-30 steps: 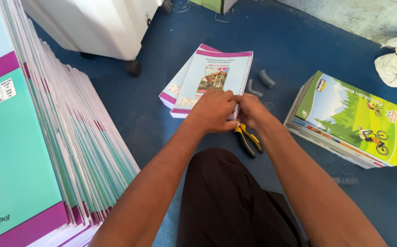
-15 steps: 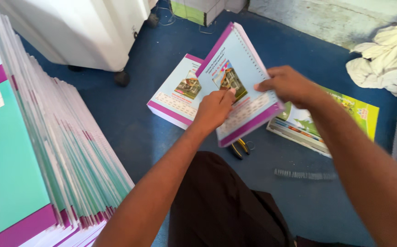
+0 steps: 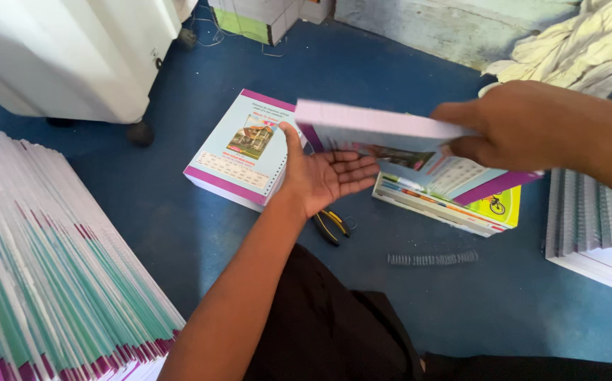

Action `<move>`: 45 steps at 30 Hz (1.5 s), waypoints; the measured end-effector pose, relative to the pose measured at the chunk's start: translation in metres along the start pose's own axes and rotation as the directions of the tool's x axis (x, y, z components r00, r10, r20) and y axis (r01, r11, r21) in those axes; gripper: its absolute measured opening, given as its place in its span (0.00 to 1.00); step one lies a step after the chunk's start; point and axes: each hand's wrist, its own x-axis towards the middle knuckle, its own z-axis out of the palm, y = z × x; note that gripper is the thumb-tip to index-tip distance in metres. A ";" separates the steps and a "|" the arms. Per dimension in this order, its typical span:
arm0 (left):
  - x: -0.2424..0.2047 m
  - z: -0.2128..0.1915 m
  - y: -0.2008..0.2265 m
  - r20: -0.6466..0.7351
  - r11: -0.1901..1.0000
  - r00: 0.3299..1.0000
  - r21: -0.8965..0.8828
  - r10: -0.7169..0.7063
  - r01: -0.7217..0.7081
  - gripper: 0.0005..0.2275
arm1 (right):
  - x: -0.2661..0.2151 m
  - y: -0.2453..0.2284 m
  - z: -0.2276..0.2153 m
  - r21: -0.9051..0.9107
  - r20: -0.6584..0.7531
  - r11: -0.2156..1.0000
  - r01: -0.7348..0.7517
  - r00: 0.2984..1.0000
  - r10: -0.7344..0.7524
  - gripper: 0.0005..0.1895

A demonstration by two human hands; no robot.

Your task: The person sits on the floor and manually inserts a plastic spiral binding into the pre-punched holes of a notebook. They align the spiral with the holes and push it through by hand, completing the binding process for one notebook.

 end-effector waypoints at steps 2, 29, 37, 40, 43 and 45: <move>-0.005 -0.004 0.001 0.069 0.999 0.998 0.047 -0.016 0.013 0.59 | -0.008 0.003 0.009 -0.152 0.001 0.988 0.012 1.000 -0.012 0.27; 0.121 -0.047 -0.059 0.008 0.948 0.988 0.285 -0.151 0.143 0.23 | 0.005 0.044 0.247 -0.152 -0.515 0.979 0.137 0.834 -0.197 0.36; 0.119 -0.047 -0.058 -0.151 0.865 0.983 0.473 -0.108 0.168 0.20 | 0.000 0.016 0.256 0.094 -0.420 0.993 0.066 0.907 -0.021 0.36; 0.115 -0.045 -0.061 -0.188 0.844 0.981 0.517 -0.052 0.144 0.20 | -0.001 0.011 0.260 0.128 -0.449 0.989 0.068 0.894 -0.003 0.36; 0.111 -0.043 -0.061 -0.206 0.791 0.978 0.596 -0.015 0.138 0.19 | -0.002 0.009 0.262 0.202 -0.491 0.975 0.089 0.871 0.022 0.40; 0.110 -0.040 -0.063 -0.193 0.796 0.981 0.597 0.023 0.099 0.20 | 0.000 0.006 0.261 0.178 -0.489 0.981 0.078 0.872 0.020 0.38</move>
